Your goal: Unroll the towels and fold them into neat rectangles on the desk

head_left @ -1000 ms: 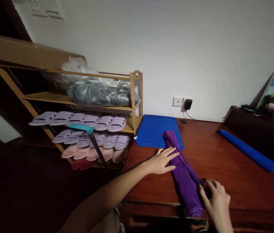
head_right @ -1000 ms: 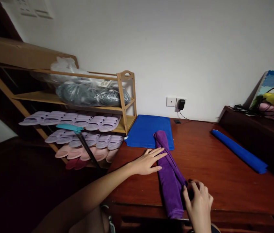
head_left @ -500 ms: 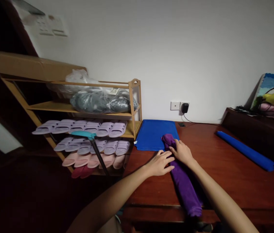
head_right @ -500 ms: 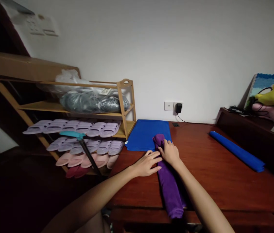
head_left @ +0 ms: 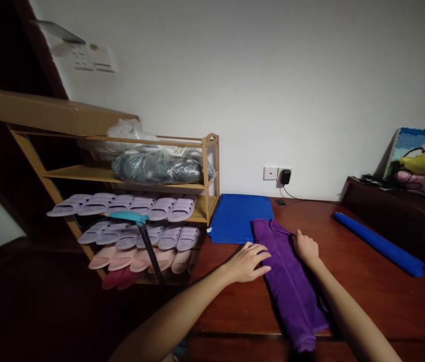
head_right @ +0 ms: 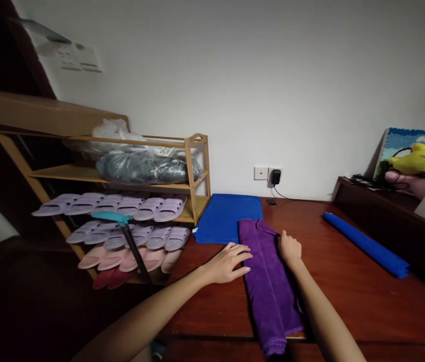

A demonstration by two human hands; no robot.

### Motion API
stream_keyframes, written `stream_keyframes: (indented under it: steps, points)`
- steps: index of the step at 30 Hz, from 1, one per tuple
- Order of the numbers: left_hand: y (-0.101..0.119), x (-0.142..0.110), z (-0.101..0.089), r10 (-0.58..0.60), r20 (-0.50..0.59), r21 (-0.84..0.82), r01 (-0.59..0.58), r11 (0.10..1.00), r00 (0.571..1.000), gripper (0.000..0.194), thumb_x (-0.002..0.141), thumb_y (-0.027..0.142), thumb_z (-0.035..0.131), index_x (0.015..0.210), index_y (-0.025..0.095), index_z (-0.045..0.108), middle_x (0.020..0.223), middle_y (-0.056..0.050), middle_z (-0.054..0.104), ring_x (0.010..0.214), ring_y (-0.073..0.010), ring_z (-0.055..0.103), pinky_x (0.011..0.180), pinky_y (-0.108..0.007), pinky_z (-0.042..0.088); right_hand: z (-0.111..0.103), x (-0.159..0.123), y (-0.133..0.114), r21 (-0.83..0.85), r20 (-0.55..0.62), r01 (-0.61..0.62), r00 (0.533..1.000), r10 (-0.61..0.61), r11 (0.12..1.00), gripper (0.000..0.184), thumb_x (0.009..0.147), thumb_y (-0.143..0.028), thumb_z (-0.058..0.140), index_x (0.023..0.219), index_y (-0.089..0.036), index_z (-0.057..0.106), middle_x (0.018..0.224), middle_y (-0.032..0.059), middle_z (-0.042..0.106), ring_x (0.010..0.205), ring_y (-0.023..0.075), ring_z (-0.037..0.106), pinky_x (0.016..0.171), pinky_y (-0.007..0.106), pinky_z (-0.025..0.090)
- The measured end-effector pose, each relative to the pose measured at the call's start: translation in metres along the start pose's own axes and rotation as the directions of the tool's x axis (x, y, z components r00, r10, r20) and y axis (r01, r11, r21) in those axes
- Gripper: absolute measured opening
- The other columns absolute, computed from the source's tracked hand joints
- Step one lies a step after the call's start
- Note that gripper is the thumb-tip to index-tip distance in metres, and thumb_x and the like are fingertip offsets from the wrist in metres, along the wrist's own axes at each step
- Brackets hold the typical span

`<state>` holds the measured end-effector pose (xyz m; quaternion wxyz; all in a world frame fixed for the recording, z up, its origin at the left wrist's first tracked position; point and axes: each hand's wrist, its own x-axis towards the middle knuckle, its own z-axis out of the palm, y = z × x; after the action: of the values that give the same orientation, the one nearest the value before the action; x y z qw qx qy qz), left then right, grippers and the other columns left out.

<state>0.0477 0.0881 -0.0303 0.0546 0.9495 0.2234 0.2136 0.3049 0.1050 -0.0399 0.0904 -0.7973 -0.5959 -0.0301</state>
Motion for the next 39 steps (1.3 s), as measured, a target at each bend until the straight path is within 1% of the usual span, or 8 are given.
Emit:
stream_keyframes:
  steps: [4,9,14,18,22,26,33,39]
  points:
    - [0.004,0.000,-0.004,0.014,-0.019,0.033,-0.013,0.999,1.000,0.031,0.093,0.036,0.048,0.118,0.021,0.057,0.123,-0.008,0.057,0.116,-0.0211,0.051,0.098,-0.035,0.034,0.000,-0.010,-0.006,-0.002,-0.113,0.155,0.982,-0.154,0.988,0.039,0.095,-0.024,0.025,0.119,-0.008,0.050,0.118,0.0221,0.054,0.112,0.0282,0.051,0.090,0.040,0.037]
    - [0.028,0.019,-0.001,0.183,0.000,0.093,-0.182,0.979,0.983,0.026,0.096,0.028,0.042,0.113,0.019,0.058,0.117,-0.008,0.062,0.117,-0.0202,0.050,0.099,-0.035,0.032,0.012,-0.017,-0.010,0.063,-0.089,0.415,0.908,-0.409,0.908,0.039,0.095,-0.021,0.027,0.125,-0.020,0.053,0.128,0.0088,0.055,0.118,0.0160,0.049,0.098,0.028,0.033]
    - [0.051,0.048,0.018,0.318,0.131,0.184,-0.339,0.923,0.939,0.026,0.094,0.035,0.044,0.101,0.017,0.061,0.111,-0.009,0.064,0.110,-0.0231,0.054,0.090,-0.036,0.035,0.040,-0.014,0.002,0.093,-0.047,0.397,0.918,-0.395,0.913,0.054,0.096,-0.042,0.027,0.140,-0.013,0.038,0.147,0.0127,0.035,0.135,0.0209,0.032,0.105,0.036,0.029]
    - [0.049,0.043,0.015,0.257,0.176,0.208,-0.291,0.934,0.950,0.030,0.093,0.040,0.044,0.104,0.018,0.061,0.103,-0.008,0.064,0.101,-0.0234,0.056,0.087,-0.038,0.035,0.047,-0.010,0.010,0.108,-0.024,0.361,0.933,-0.360,0.926,0.063,0.094,-0.051,0.025,0.141,-0.011,0.037,0.148,0.0142,0.032,0.139,0.0227,0.023,0.108,0.040,0.024]
    - [0.043,0.023,-0.011,0.195,0.198,0.234,-0.240,0.942,0.961,0.033,0.089,0.031,0.048,0.120,0.021,0.055,0.098,-0.007,0.061,0.095,-0.0227,0.055,0.092,-0.042,0.033,0.047,-0.010,0.010,0.132,-0.017,0.344,0.938,-0.345,0.929,0.066,0.093,-0.055,0.023,0.139,-0.012,0.040,0.148,0.0143,0.032,0.139,0.0219,0.024,0.109,0.040,0.023]
    - [0.038,0.000,-0.036,0.116,0.248,0.254,-0.180,0.950,0.962,0.025,0.076,0.025,0.058,0.101,0.021,0.061,0.099,-0.007,0.058,0.096,-0.0247,0.052,0.089,-0.040,0.035,0.047,-0.010,0.008,0.163,-0.015,0.336,0.941,-0.338,0.928,0.066,0.092,-0.056,0.024,0.138,-0.011,0.042,0.147,0.0146,0.033,0.139,0.0222,0.023,0.109,0.040,0.022]
    - [0.030,-0.047,-0.053,0.076,0.265,0.156,-0.121,0.980,0.961,0.023,0.068,0.008,0.050,0.088,0.019,0.055,0.139,-0.007,0.044,0.129,-0.0262,0.035,0.103,-0.042,0.024,0.048,-0.010,0.010,0.198,-0.012,0.327,0.943,-0.332,0.924,0.065,0.092,-0.055,0.026,0.139,-0.013,0.042,0.147,0.0137,0.033,0.139,0.0228,0.022,0.110,0.041,0.019]
    - [0.039,-0.022,-0.047,-0.104,0.056,0.170,0.094,0.981,0.993,0.018,0.091,0.023,0.041,0.101,0.019,0.056,0.099,-0.007,0.065,0.098,-0.0210,0.058,0.094,-0.038,0.035,0.051,-0.009,0.011,0.184,-0.007,0.332,0.942,-0.337,0.925,0.066,0.092,-0.056,0.025,0.138,-0.013,0.042,0.147,0.0136,0.033,0.139,0.0226,0.023,0.109,0.040,0.021]
